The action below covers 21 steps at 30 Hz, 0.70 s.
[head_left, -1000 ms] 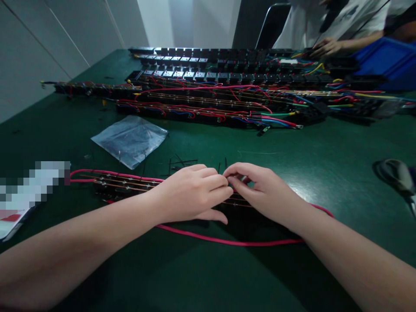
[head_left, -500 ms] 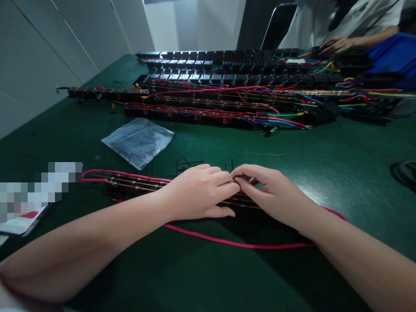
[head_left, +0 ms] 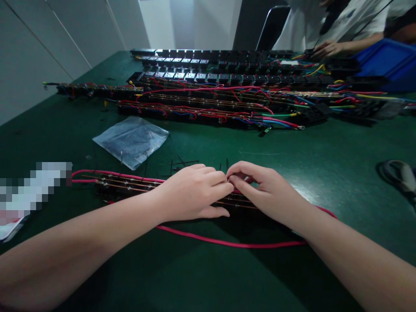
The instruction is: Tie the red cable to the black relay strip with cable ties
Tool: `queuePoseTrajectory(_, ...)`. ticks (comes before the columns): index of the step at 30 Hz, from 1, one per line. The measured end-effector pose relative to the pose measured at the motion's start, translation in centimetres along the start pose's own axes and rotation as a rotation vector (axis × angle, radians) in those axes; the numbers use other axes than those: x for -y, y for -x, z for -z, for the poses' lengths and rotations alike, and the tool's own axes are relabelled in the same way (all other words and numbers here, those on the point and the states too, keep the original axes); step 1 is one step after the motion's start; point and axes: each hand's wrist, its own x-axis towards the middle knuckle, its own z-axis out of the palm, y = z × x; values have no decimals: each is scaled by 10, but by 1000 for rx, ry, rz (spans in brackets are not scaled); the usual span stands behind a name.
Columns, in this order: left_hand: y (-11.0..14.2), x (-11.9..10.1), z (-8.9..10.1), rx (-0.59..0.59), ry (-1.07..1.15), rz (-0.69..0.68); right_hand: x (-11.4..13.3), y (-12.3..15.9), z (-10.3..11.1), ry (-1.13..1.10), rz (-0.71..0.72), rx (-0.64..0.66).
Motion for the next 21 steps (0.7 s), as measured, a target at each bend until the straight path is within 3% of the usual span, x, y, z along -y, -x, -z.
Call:
queuePoseTrajectory(16, -2, 3, 0, 5, 59, 5, 1, 0, 2, -26, -51, -19)
queuePoseTrajectory(21, 10, -7, 23, -192, 73, -62, 0, 0, 1, -26, -35, -20)
